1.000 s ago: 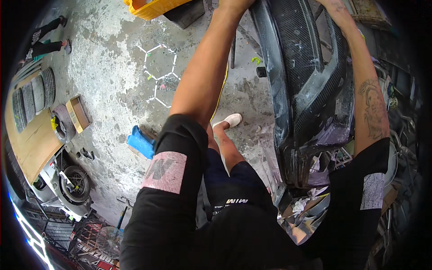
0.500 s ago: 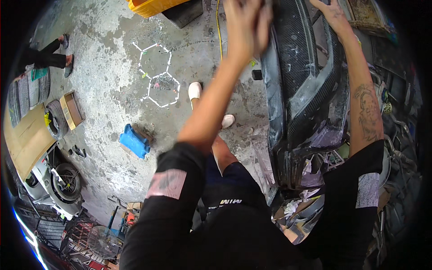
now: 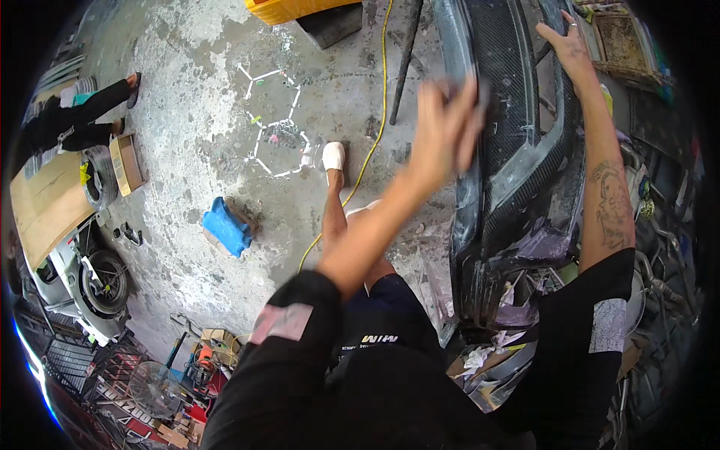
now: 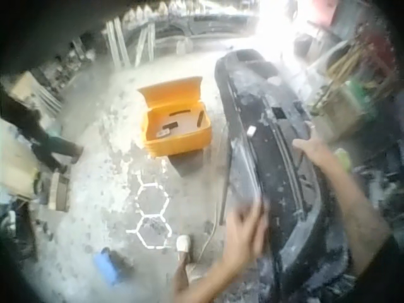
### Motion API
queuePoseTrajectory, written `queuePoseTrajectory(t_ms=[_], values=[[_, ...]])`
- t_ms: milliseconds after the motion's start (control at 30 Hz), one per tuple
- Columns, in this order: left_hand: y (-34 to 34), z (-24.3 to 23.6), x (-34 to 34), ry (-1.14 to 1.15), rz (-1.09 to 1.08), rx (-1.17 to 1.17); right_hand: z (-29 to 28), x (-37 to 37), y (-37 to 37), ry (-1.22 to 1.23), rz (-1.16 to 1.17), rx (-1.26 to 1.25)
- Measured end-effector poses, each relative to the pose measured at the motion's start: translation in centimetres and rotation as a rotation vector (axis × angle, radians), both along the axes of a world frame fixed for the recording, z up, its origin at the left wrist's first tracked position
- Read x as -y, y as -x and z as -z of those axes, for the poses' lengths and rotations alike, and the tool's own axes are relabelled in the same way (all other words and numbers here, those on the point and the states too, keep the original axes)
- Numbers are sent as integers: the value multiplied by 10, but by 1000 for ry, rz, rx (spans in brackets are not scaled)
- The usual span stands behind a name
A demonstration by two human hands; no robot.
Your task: The person sands a large black carbon-fiber car part using a sanding block, repeatedly dipping the block into a yellow bucket of water. The person wipes the surface with the block and occasionally inspects the part by hand.
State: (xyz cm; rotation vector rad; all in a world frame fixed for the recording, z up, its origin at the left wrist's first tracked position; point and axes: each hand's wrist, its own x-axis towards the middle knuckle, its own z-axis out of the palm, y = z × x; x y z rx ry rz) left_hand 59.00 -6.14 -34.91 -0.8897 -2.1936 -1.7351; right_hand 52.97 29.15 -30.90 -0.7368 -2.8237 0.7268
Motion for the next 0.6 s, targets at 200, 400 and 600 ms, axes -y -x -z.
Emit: queuePoseTrajectory(t_ms=[200,400,600], values=[[96,-9,-25,-88,-124,-80,15,-62,3,-164,-445,-81],[11,-3,-3,-6,-142,48,-4,-4,-8,-42,-140,-69],[96,-4,-13,-67,-247,-6,-14,28,10,170,-92,-100]])
